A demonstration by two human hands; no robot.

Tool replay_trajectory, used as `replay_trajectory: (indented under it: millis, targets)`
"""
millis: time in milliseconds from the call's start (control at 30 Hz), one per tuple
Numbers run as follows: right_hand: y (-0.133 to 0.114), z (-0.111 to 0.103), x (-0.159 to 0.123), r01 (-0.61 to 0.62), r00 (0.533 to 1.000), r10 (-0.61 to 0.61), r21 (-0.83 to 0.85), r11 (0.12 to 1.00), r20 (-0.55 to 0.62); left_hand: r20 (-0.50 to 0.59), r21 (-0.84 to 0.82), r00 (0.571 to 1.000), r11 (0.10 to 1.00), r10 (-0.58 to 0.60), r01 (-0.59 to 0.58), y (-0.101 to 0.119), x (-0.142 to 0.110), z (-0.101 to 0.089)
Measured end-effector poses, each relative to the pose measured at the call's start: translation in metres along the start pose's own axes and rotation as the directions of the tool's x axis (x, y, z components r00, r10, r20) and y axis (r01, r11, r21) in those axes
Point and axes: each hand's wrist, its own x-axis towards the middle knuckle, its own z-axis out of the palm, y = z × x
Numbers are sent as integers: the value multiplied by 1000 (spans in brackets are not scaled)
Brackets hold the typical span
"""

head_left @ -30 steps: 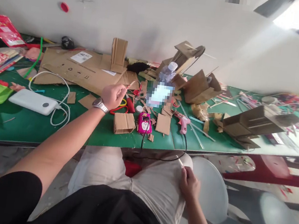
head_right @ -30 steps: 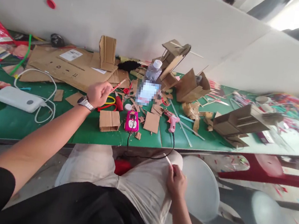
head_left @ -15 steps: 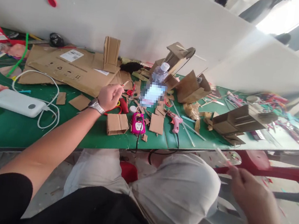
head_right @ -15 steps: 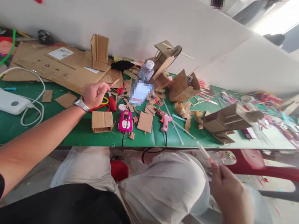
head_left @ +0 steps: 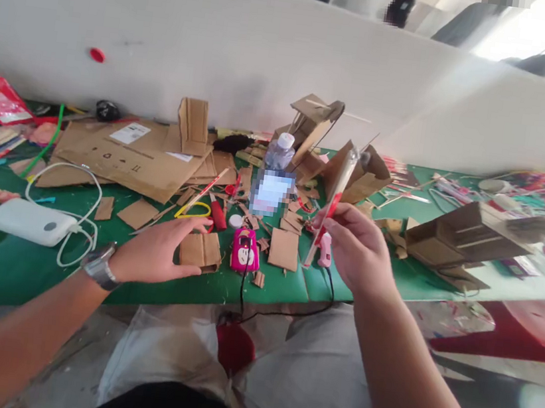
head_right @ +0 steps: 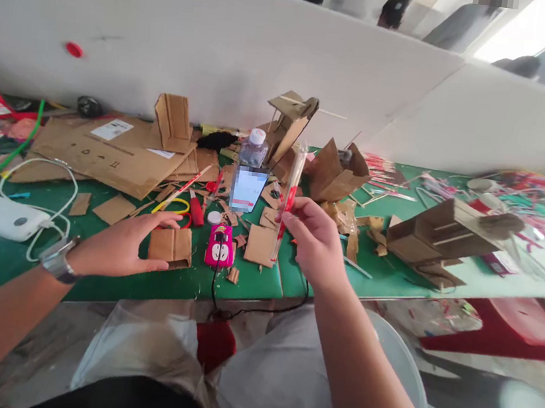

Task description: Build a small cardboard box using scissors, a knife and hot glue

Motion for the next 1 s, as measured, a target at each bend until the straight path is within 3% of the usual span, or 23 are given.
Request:
replay_trajectory:
  millis: [100, 200, 400, 533, 633, 833, 967, 1000]
  targets:
    - [16, 6, 2, -71, 996, 82, 216, 974, -40, -87, -23, 994, 998, -66, 64, -1, -6, 2]
    - [30, 8, -6, -87, 991, 114, 297, 951, -76, -191, -105, 980, 994, -55, 36, -3, 6, -12]
    - [47, 13, -19, -154, 984, 172, 260, 953, -49, -413, -83, 909, 992, 50, -92, -26, 76, -35]
    - [45, 24, -21, -162, 987, 162, 210, 964, 15, -406, -69, 912, 993, 63, -99, -55, 125, -19]
    - [41, 31, -25, -161, 987, 154, 198, 967, 51, -406, -90, 912, 990, 61, -107, -72, 143, 2]
    - [40, 40, -33, -190, 976, 160, 218, 957, 146, -506, -95, 860, 986, 69, -134, -74, 140, 27]
    - [38, 42, -39, -182, 975, 152, 200, 963, 160, -680, -175, 728, 942, 95, -286, -48, 115, 32]
    - [36, 42, -40, -162, 977, 131, 186, 969, 170, -687, -261, 722, 897, 88, -358, -38, 106, 36]
